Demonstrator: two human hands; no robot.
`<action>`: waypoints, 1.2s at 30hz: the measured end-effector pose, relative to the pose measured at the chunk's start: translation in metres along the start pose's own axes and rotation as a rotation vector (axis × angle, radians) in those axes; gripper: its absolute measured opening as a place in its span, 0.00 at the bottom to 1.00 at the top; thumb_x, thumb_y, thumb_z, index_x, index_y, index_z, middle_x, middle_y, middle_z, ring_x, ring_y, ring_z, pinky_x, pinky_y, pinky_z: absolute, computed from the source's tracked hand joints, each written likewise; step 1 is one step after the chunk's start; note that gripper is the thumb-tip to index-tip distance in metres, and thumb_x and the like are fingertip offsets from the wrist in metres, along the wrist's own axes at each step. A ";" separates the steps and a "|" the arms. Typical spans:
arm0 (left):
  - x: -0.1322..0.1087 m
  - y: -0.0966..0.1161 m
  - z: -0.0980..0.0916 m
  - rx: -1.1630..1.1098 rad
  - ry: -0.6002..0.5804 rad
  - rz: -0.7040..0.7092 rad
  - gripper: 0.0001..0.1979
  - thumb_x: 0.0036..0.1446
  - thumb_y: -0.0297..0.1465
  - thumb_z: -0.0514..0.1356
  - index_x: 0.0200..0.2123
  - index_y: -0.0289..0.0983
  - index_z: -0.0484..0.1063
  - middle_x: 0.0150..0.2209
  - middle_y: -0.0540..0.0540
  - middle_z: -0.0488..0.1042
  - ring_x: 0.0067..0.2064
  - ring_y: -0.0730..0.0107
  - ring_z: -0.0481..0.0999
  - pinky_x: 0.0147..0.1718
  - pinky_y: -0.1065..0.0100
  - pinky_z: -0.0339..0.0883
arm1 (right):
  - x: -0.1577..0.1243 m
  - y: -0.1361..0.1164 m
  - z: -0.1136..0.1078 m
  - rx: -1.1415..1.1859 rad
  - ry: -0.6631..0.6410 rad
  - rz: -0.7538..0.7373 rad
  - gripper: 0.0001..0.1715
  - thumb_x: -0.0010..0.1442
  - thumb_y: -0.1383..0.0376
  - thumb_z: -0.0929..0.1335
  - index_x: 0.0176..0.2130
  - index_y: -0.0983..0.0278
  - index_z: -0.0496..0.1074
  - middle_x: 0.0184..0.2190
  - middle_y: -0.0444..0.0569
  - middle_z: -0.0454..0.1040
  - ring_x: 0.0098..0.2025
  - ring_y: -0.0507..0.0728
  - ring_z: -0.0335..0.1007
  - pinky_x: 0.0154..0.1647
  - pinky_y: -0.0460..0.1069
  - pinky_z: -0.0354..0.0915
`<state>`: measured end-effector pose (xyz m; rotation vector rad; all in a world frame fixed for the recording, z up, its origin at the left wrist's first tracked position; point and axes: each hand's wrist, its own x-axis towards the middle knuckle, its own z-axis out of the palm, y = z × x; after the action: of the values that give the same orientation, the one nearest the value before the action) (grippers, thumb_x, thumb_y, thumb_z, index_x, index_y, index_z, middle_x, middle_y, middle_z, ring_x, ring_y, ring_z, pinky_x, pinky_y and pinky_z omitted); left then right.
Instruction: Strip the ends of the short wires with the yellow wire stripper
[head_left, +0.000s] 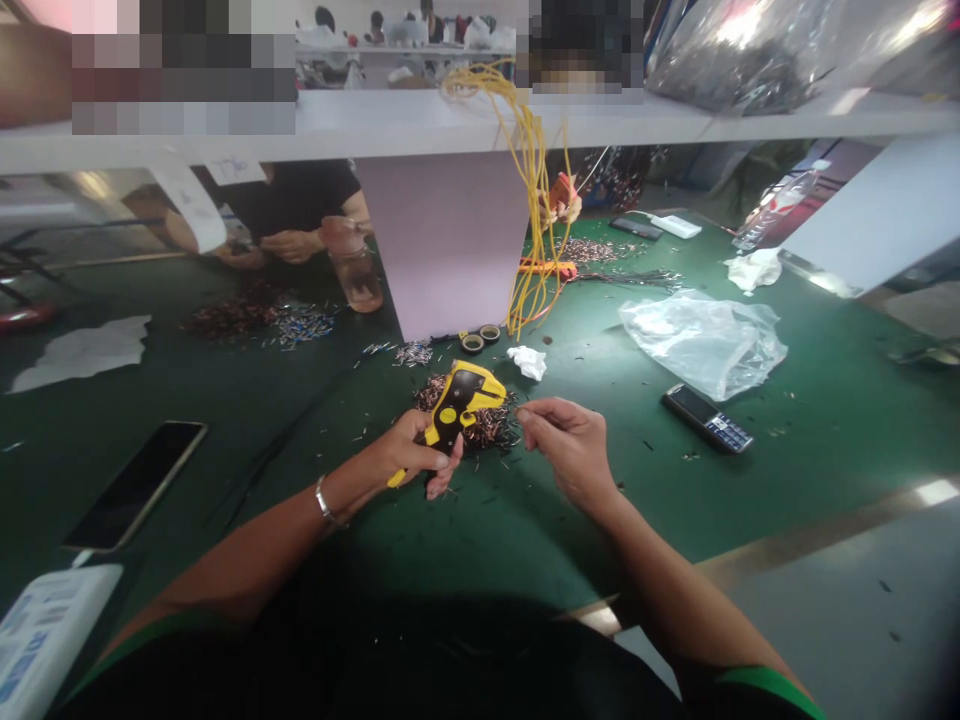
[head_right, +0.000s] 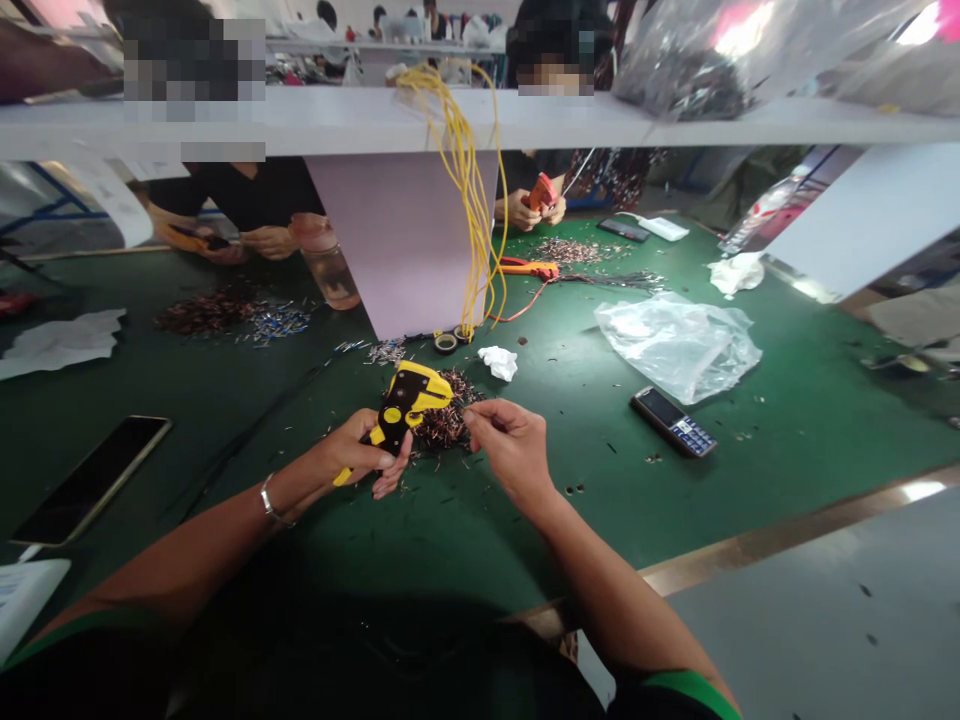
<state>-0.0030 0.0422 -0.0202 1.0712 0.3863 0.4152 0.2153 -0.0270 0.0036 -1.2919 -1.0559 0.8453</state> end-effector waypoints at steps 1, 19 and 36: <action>0.000 0.000 0.001 -0.005 0.009 -0.003 0.10 0.45 0.28 0.67 0.30 0.32 0.71 0.19 0.51 0.72 0.17 0.74 0.69 0.16 0.71 0.68 | 0.000 -0.001 0.000 0.002 -0.002 0.006 0.07 0.51 0.61 0.71 0.26 0.63 0.78 0.13 0.40 0.68 0.16 0.48 0.60 0.19 0.46 0.58; -0.001 0.015 -0.007 -0.097 0.032 0.077 0.13 0.44 0.26 0.65 0.36 0.31 0.71 0.25 0.50 0.70 0.20 0.75 0.68 0.19 0.69 0.66 | 0.007 0.004 0.000 0.039 -0.012 0.011 0.08 0.49 0.62 0.71 0.25 0.64 0.77 0.13 0.40 0.68 0.16 0.48 0.59 0.19 0.46 0.58; -0.001 0.014 0.008 0.592 0.293 0.236 0.11 0.54 0.31 0.63 0.39 0.33 0.67 0.30 0.50 0.69 0.27 0.75 0.71 0.29 0.68 0.70 | -0.010 0.019 0.023 -0.193 -0.365 -0.102 0.10 0.53 0.65 0.67 0.23 0.64 0.74 0.15 0.40 0.66 0.19 0.49 0.58 0.21 0.44 0.56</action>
<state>-0.0020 0.0418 -0.0042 1.6472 0.6711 0.6972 0.1923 -0.0264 -0.0171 -1.2568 -1.5099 0.9410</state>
